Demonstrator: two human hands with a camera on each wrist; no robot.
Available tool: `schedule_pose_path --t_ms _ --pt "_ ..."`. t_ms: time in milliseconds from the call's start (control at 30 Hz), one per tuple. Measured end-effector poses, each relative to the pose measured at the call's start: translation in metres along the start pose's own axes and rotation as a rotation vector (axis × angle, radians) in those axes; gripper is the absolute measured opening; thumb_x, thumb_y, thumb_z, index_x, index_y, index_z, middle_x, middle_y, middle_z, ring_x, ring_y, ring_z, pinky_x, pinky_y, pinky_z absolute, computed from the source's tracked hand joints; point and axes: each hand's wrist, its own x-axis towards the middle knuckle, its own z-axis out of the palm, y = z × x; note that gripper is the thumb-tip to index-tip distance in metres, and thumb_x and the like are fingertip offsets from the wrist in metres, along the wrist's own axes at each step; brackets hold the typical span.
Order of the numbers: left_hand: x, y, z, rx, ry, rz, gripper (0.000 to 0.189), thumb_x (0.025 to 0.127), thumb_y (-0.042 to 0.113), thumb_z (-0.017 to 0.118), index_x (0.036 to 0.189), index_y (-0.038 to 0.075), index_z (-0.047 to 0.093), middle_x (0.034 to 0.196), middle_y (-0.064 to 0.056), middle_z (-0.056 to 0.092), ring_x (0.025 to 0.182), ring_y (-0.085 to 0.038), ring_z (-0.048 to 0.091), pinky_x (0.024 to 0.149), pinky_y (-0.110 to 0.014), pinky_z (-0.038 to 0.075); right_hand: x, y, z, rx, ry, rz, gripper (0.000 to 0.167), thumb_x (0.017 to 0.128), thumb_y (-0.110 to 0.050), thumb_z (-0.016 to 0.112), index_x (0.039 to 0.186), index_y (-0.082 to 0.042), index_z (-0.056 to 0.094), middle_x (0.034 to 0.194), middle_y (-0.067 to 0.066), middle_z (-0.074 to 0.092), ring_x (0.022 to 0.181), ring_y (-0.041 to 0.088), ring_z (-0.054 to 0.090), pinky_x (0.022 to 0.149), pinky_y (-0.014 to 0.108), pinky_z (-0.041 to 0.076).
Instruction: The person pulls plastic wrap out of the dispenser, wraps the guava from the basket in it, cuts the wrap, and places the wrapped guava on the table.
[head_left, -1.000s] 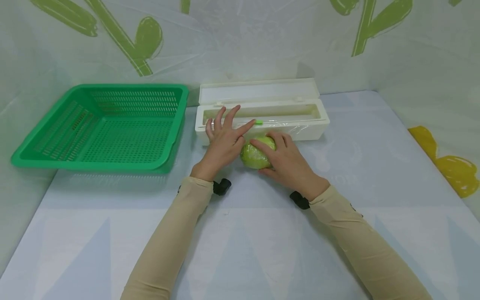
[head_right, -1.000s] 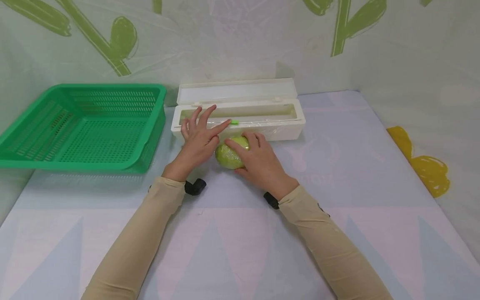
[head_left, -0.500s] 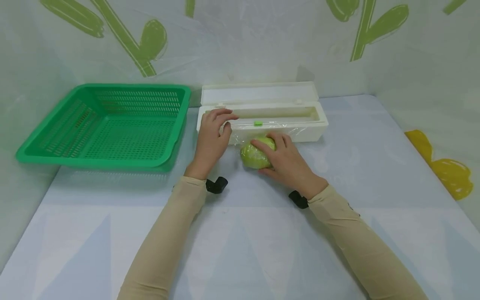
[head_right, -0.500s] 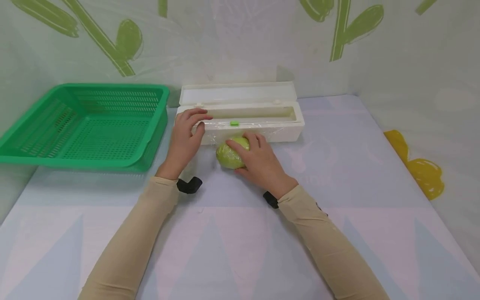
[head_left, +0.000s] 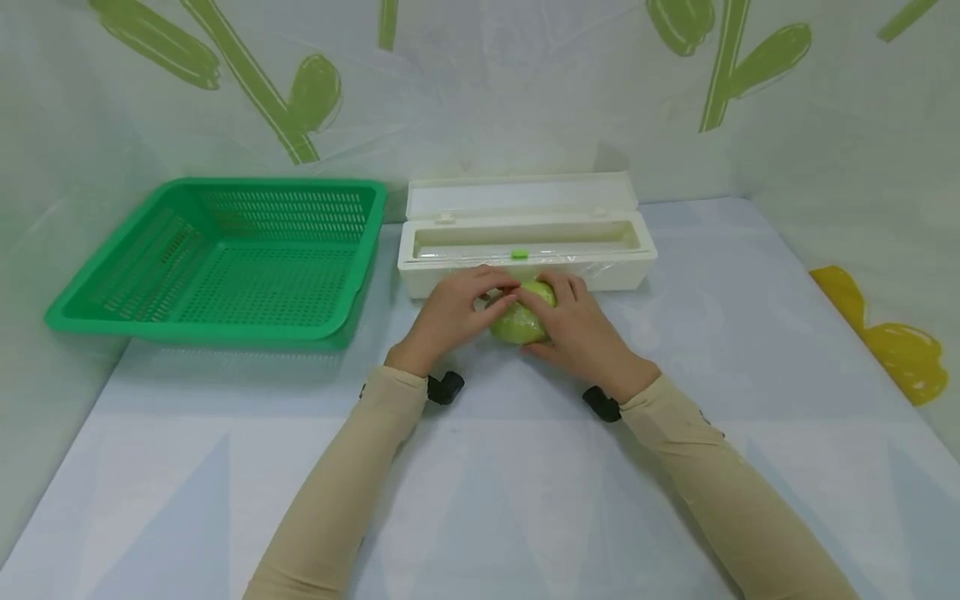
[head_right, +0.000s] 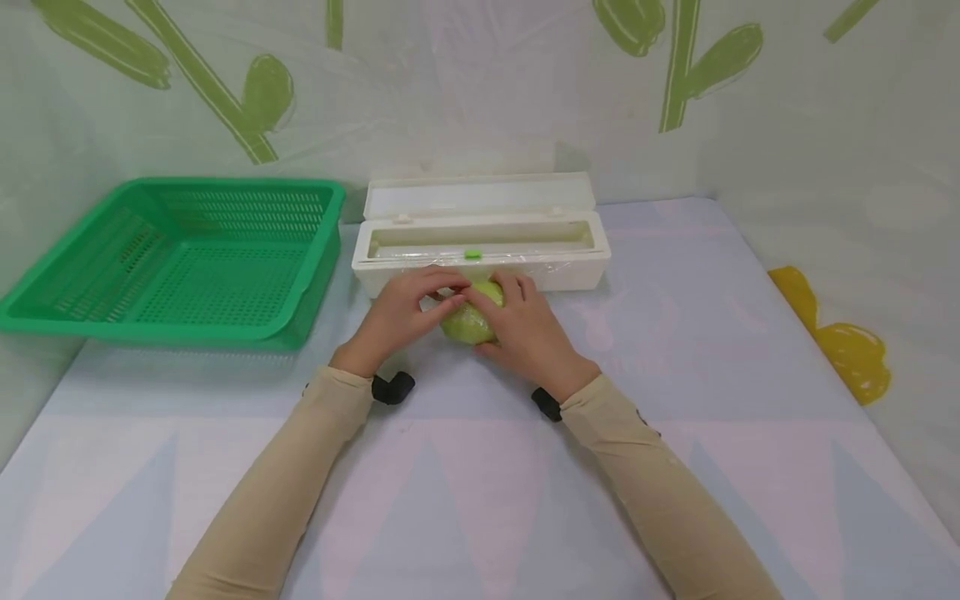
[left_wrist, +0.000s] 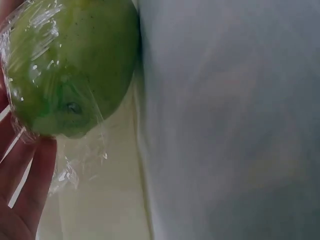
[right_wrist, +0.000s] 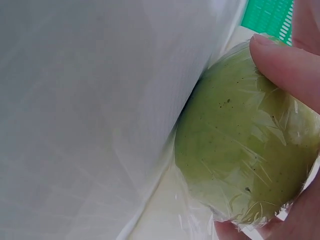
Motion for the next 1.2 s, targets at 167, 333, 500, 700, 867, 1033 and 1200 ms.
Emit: schedule_pose_path --t_ms 167,333,500,700,867,1033,1200 --pt "-0.004 -0.001 0.0 -0.041 -0.099 -0.071 0.046 0.08 0.038 0.064 0.119 0.014 0.058 0.121 0.003 0.054 0.107 -0.011 0.048 0.074 -0.022 0.044 -0.001 0.0 0.0 -0.005 0.007 -0.007 0.079 0.068 -0.037 0.076 0.135 -0.022 0.037 0.125 0.019 0.033 0.105 0.036 0.034 0.086 0.042 0.036" --pt "-0.005 -0.007 0.006 -0.125 -0.2 -0.082 0.061 0.075 0.044 0.067 0.126 0.014 0.05 0.124 0.003 0.048 0.113 -0.011 0.04 0.085 -0.027 0.039 -0.001 0.003 0.001 0.001 -0.003 -0.001 0.08 0.069 -0.039 0.075 0.136 -0.023 0.036 0.125 0.02 0.033 0.105 0.036 0.034 0.085 0.042 0.037" --pt "-0.005 -0.009 0.011 -0.134 -0.22 -0.092 0.065 0.074 0.043 0.069 0.127 0.013 0.047 0.124 0.002 0.048 0.115 -0.012 0.038 0.096 -0.029 0.03 -0.001 0.004 0.001 0.013 -0.014 -0.01 0.08 0.07 -0.042 0.073 0.138 -0.023 0.033 0.127 0.021 0.032 0.107 0.037 0.033 0.085 0.044 0.037" --pt "-0.003 -0.005 0.012 -0.072 -0.225 -0.119 0.07 0.073 0.048 0.068 0.13 0.015 0.043 0.129 0.002 0.044 0.119 -0.013 0.035 0.097 -0.031 0.029 0.001 0.005 -0.001 0.009 -0.031 0.0 0.086 0.071 -0.043 0.072 0.14 -0.021 0.027 0.126 0.02 0.033 0.107 0.037 0.034 0.086 0.043 0.037" --pt "-0.003 -0.003 0.012 0.017 -0.25 -0.12 0.073 0.074 0.053 0.063 0.135 0.02 0.039 0.132 0.002 0.039 0.121 -0.016 0.032 0.095 -0.033 0.032 0.001 0.01 -0.007 0.076 -0.087 0.049 0.09 0.071 -0.046 0.07 0.141 -0.016 0.023 0.131 0.015 0.031 0.112 0.034 0.032 0.088 0.042 0.037" --pt "-0.004 -0.004 0.012 0.006 -0.263 -0.129 0.073 0.077 0.054 0.059 0.138 0.027 0.033 0.133 0.003 0.038 0.121 -0.016 0.03 0.094 -0.035 0.034 0.0 0.018 -0.011 0.216 -0.074 0.056 0.079 0.076 -0.048 0.064 0.139 -0.015 0.029 0.134 0.009 0.029 0.115 0.028 0.03 0.088 0.041 0.037" --pt "-0.008 -0.005 0.012 -0.006 -0.276 -0.157 0.071 0.077 0.054 0.059 0.138 0.029 0.033 0.133 0.003 0.036 0.122 -0.016 0.028 0.094 -0.036 0.033 0.001 0.022 -0.014 0.309 -0.026 0.078 0.06 0.086 -0.045 0.053 0.135 -0.015 0.038 0.131 0.007 0.034 0.117 0.024 0.031 0.087 0.041 0.037"
